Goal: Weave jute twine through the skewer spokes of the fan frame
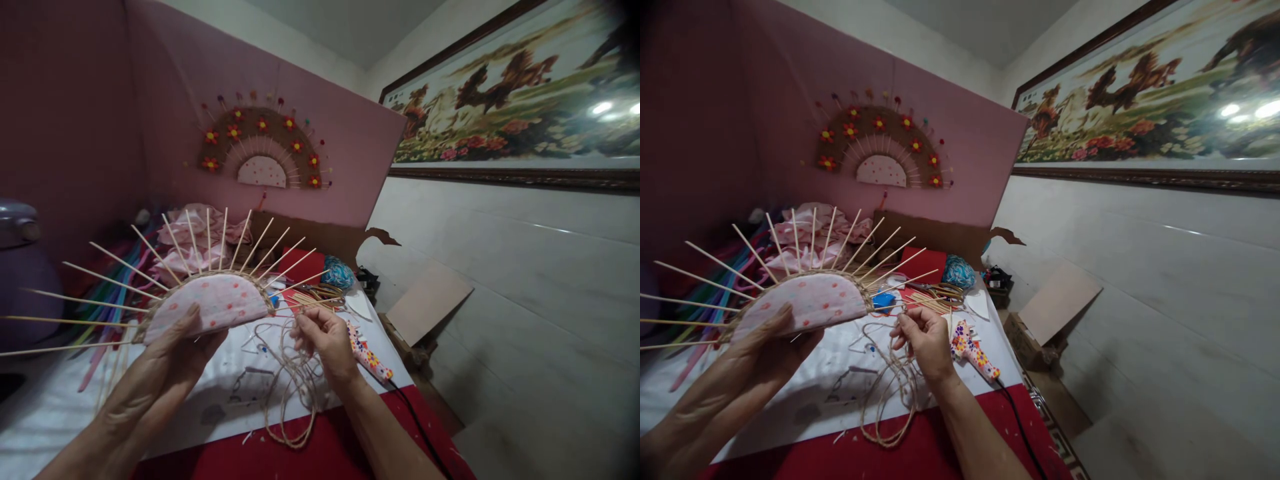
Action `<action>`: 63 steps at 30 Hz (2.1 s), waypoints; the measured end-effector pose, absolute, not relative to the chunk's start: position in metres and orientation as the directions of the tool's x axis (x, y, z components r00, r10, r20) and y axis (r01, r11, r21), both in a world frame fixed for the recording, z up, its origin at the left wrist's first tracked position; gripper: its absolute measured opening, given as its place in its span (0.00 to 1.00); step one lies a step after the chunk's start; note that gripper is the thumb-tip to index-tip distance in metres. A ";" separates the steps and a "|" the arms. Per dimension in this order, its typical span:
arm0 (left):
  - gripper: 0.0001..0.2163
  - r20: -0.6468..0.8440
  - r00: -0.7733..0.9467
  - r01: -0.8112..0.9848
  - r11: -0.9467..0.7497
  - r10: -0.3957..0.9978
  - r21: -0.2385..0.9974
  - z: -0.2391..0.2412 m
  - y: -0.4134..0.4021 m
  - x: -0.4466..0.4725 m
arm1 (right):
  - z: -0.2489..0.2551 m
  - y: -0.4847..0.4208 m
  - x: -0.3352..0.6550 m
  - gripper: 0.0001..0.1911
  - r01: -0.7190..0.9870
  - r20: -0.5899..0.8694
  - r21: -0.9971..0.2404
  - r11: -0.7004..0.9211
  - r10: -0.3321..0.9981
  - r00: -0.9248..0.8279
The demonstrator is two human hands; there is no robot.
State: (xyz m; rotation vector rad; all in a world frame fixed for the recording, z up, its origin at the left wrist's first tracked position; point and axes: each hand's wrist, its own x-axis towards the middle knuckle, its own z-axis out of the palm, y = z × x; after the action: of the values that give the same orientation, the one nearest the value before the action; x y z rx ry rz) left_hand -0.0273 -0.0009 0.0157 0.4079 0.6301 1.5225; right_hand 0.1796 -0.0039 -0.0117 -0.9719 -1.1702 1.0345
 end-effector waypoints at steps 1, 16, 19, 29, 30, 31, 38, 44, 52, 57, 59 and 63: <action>0.17 -0.119 -0.056 -0.787 0.029 0.991 0.616 0.016 -0.002 -0.027 | -0.012 -0.004 0.179 0.13 -0.091 0.254 -0.960 0.264 0.961 0.108; 0.19 -0.217 -0.046 -0.794 0.096 0.975 0.600 0.019 -0.001 -0.025 | -0.013 -0.006 0.177 0.08 0.065 0.377 -0.926 0.371 0.907 0.190; 0.17 -0.188 -0.051 -0.792 0.075 0.981 0.606 0.015 0.001 -0.027 | -0.015 -0.005 0.176 0.12 0.039 0.349 -0.937 0.347 0.921 0.173; 0.17 -0.089 -0.047 -0.764 0.022 0.995 0.645 0.011 0.001 -0.029 | -0.011 -0.007 0.176 0.14 -0.222 0.153 -0.962 0.160 0.987 0.050; 0.17 -0.102 -0.040 -0.767 0.035 0.994 0.641 0.012 0.000 -0.029 | -0.010 -0.007 0.175 0.15 -0.305 0.113 -0.946 0.109 0.994 0.007; 0.17 -0.112 -0.034 -0.771 0.045 0.993 0.636 0.013 0.000 -0.028 | -0.010 -0.006 0.174 0.16 -0.370 0.090 -0.926 0.075 0.996 -0.024; 0.16 -0.094 -0.021 -0.770 0.044 0.995 0.636 0.013 0.000 -0.030 | -0.017 -0.005 0.169 0.17 -0.427 0.064 -0.902 0.061 0.998 0.007; 0.17 -0.114 -0.006 -0.769 0.068 0.993 0.635 0.018 -0.003 -0.030 | -0.020 -0.004 0.172 0.12 -0.410 0.152 -0.898 0.159 0.987 0.049; 0.15 -0.117 -0.005 -0.765 0.071 0.993 0.640 0.017 -0.003 -0.029 | -0.023 -0.003 0.170 0.13 -0.428 0.137 -0.890 0.159 0.987 0.081; 0.16 -0.126 -0.027 -0.766 0.061 0.992 0.640 0.016 -0.004 -0.026 | -0.021 -0.005 0.169 0.13 -0.422 0.150 -0.892 0.164 0.986 0.066; 0.16 -0.110 -0.027 -0.765 0.050 0.994 0.642 0.016 -0.004 -0.025 | -0.020 -0.006 0.169 0.14 -0.412 0.139 -0.897 0.159 0.987 0.077; 0.15 -0.072 -0.019 -0.761 0.032 0.997 0.648 0.015 -0.004 -0.024 | -0.018 -0.006 0.169 0.15 -0.410 0.138 -0.897 0.168 0.985 0.101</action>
State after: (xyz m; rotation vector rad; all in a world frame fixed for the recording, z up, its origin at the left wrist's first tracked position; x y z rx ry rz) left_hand -0.0243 -0.0040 0.0152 0.4932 0.6115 1.4914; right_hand 0.1690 -0.0059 -0.0185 -0.8133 -0.9133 1.2195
